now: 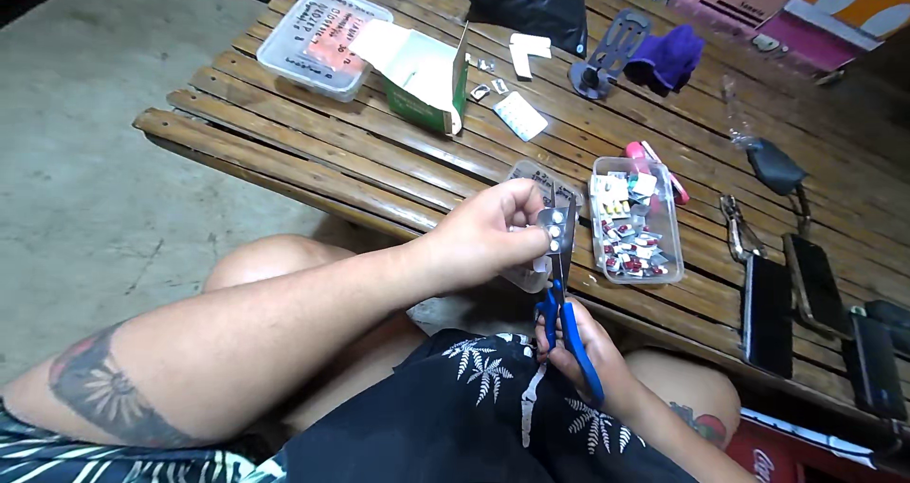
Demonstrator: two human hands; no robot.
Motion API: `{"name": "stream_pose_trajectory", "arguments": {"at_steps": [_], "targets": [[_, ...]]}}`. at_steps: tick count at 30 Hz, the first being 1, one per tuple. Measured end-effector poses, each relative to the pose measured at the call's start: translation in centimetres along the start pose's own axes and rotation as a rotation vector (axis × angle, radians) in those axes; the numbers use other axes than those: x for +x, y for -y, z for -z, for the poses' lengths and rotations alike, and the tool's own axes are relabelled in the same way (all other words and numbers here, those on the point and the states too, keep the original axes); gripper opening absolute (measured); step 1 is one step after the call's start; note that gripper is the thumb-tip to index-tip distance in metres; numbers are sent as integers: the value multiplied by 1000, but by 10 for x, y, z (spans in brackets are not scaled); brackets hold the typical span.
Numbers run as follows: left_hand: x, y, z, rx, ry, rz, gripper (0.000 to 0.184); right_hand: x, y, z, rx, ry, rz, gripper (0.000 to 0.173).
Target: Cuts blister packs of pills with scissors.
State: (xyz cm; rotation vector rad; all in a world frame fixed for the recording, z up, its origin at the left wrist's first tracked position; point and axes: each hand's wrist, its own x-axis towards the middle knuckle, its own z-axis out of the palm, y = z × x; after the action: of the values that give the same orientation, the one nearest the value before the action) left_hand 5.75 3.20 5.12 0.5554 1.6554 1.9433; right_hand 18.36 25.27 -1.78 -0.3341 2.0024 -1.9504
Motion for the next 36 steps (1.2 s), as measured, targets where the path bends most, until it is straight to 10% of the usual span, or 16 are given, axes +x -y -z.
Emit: {"name": "stream_pose_trajectory", "arguments": {"at_steps": [36], "targets": [[22,19,6,-40,-74,263,8,11,-6,8,-25,-139,-227,31]]}}
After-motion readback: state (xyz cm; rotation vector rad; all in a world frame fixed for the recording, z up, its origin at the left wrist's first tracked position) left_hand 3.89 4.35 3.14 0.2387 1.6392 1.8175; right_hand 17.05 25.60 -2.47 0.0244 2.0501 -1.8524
